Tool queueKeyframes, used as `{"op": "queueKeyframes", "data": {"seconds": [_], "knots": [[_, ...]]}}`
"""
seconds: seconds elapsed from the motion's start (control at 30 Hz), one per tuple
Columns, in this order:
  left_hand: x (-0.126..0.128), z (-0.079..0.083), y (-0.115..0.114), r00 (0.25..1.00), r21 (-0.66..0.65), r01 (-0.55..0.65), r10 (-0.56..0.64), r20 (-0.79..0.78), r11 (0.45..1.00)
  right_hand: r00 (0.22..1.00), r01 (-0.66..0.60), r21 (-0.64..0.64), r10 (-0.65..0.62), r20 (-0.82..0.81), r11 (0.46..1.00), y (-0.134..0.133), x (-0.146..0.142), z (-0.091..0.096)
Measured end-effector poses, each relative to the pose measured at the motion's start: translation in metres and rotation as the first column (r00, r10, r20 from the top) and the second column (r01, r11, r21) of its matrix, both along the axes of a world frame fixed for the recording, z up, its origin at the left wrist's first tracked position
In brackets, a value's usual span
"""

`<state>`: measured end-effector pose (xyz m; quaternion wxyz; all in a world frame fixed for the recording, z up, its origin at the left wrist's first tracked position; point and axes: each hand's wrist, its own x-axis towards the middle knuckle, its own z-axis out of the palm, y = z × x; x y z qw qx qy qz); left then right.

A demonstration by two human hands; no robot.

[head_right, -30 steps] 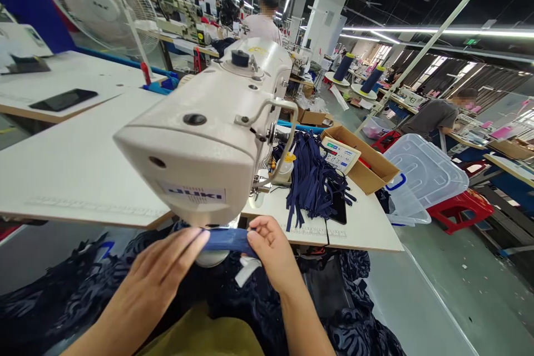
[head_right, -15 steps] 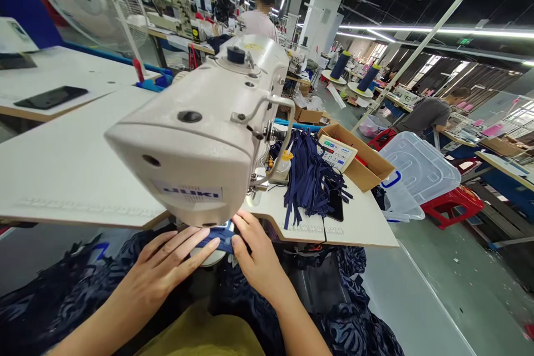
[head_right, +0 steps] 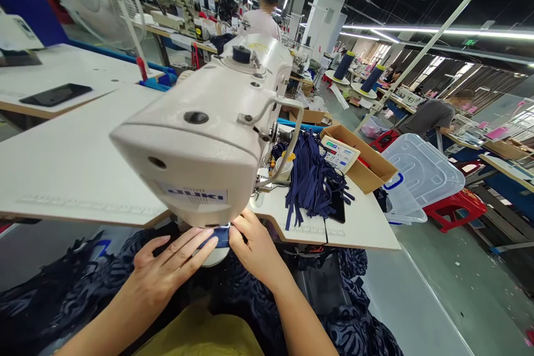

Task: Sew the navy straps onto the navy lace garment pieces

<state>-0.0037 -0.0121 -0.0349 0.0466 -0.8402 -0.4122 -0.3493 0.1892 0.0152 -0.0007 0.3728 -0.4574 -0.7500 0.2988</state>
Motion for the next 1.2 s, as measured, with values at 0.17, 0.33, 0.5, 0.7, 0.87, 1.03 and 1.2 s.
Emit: {"op": "queueKeyframes", "data": {"seconds": [0.17, 0.33, 0.5, 0.7, 0.87, 1.03, 1.2], "knots": [[0.000, 0.001, 0.000, 1.000, -0.001, -0.005, 0.005, 0.006, 1.000, 0.996, 0.064, 0.033, -0.066, 0.057, 0.997, -0.003, 0.001, 0.000], [-0.001, -0.004, 0.002, 1.000, 0.036, -0.005, 0.005, -0.009, 0.999, 0.995, 0.086, 0.054, -0.089, 0.052, 0.995, -0.002, 0.000, -0.002], [-0.002, -0.014, 0.003, 0.999, 0.092, 0.005, -0.001, -0.043, 0.996, 0.996, 0.087, 0.063, -0.088, 0.021, 0.994, -0.001, -0.001, -0.004], [0.001, -0.012, -0.001, 0.999, 0.074, -0.025, 0.027, -0.025, 0.997, 0.997, 0.078, 0.066, -0.079, 0.013, 0.995, 0.000, -0.002, -0.004], [0.003, -0.012, -0.002, 0.999, 0.072, -0.036, 0.038, -0.028, 0.997, 0.996, 0.087, 0.058, -0.088, 0.004, 0.994, 0.002, -0.003, -0.006], [0.005, -0.012, -0.002, 0.998, 0.092, -0.050, 0.052, -0.028, 0.995, 0.995, 0.100, 0.051, -0.099, -0.008, 0.994, 0.002, -0.003, -0.008], [0.005, -0.010, -0.001, 0.999, 0.112, -0.043, 0.046, -0.019, 0.993, 0.994, 0.113, 0.038, -0.113, 0.009, 0.993, 0.002, -0.002, -0.011]]}}
